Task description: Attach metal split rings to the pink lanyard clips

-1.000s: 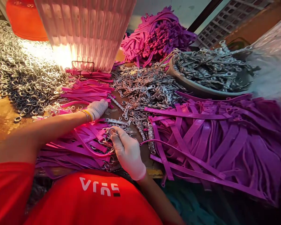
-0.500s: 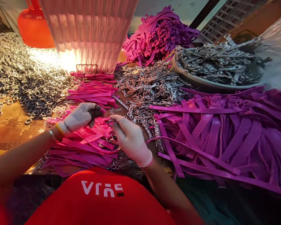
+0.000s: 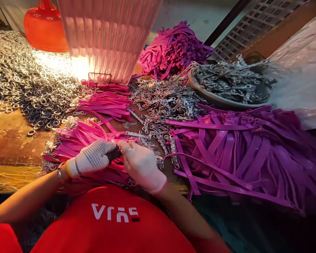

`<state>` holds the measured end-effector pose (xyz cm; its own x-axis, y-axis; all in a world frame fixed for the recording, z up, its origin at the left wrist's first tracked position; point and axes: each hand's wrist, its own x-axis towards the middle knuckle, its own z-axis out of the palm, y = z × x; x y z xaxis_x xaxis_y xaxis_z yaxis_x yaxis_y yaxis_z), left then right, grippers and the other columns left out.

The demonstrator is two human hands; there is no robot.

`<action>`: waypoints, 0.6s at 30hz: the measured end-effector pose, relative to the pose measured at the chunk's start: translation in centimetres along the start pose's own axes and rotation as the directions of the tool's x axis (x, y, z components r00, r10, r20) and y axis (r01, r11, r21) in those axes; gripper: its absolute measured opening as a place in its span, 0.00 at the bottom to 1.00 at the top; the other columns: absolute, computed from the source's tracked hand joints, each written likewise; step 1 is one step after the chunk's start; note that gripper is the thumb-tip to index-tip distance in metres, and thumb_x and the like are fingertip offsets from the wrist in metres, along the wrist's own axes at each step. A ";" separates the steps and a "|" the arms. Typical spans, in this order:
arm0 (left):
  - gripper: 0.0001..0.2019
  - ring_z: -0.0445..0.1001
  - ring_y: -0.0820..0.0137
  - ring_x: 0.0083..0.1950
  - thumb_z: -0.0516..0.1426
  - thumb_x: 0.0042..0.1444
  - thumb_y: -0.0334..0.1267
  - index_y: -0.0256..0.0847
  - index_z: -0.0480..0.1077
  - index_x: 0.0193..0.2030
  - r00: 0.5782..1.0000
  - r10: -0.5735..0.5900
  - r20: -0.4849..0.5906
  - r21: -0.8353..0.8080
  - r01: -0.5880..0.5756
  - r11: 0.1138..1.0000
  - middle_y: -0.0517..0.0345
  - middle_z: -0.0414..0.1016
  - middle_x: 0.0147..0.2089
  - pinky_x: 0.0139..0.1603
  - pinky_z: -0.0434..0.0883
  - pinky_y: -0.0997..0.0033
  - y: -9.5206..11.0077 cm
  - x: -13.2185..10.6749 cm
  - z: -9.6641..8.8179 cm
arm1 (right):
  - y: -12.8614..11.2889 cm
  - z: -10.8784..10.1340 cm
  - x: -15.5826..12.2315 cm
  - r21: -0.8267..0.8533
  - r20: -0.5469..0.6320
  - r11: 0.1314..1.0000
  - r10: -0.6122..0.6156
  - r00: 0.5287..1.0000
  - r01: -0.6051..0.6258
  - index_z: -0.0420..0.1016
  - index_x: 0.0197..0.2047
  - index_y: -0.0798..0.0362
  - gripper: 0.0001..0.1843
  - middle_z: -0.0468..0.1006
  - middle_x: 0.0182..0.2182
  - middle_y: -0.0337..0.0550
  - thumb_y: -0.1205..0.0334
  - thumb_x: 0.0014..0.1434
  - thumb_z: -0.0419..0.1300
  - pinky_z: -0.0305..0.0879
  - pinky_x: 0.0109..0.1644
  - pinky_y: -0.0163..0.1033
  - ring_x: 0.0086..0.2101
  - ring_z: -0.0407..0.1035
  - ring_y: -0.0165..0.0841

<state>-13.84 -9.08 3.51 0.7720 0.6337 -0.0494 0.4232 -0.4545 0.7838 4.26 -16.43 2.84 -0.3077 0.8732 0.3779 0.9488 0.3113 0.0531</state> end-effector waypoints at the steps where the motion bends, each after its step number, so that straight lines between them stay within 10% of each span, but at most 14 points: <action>1: 0.09 0.71 0.70 0.34 0.52 0.59 0.32 0.36 0.74 0.36 0.999 -0.003 0.052 -0.059 0.006 0.998 0.56 0.78 0.34 0.34 0.66 0.74 -0.3 -0.1 0.2 | -0.1 0.1 -0.1 0.009 -0.015 1.000 -0.004 1.000 0.004 0.75 0.51 0.55 0.15 0.75 0.28 0.44 0.68 0.67 0.50 0.46 0.29 0.41 0.26 0.66 0.35; 6: 0.09 0.69 0.71 0.33 0.53 0.62 0.35 0.36 0.73 0.35 0.999 -0.033 -0.027 -0.246 0.025 0.969 0.58 0.75 0.33 0.36 0.66 0.73 -0.5 -0.6 0.5 | -0.1 -0.9 0.3 0.207 0.033 0.975 0.072 0.997 -0.077 0.73 0.55 0.55 0.15 0.81 0.37 0.47 0.65 0.70 0.50 0.58 0.34 0.38 0.32 0.73 0.36; 11: 0.15 0.65 0.73 0.30 0.54 0.66 0.43 0.38 0.70 0.30 0.971 -0.080 -0.226 -0.179 0.039 0.983 0.61 0.71 0.28 0.32 0.60 0.73 0.2 -1.3 0.7 | 0.0 -2.7 1.8 0.316 0.357 0.919 0.115 0.927 -0.236 0.64 0.65 0.55 0.28 0.83 0.37 0.44 0.54 0.66 0.61 0.60 0.35 0.36 0.37 0.77 0.39; 18: 0.10 0.67 0.70 0.30 0.54 0.63 0.34 0.39 0.67 0.29 0.970 -0.055 -0.238 0.014 0.060 0.998 0.58 0.71 0.28 0.32 0.59 0.70 -0.4 -1.9 1.9 | -0.6 -0.7 1.7 0.082 0.477 0.990 0.065 0.876 -0.118 0.74 0.41 0.57 0.12 0.81 0.27 0.49 0.56 0.65 0.57 0.44 0.28 0.39 0.29 0.76 0.40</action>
<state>-14.58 -11.34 2.13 0.6127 0.7883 0.0560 0.4751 -0.4241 0.7710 3.22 -15.39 4.15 -0.2423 0.9644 -0.1064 0.9694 0.2361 -0.0674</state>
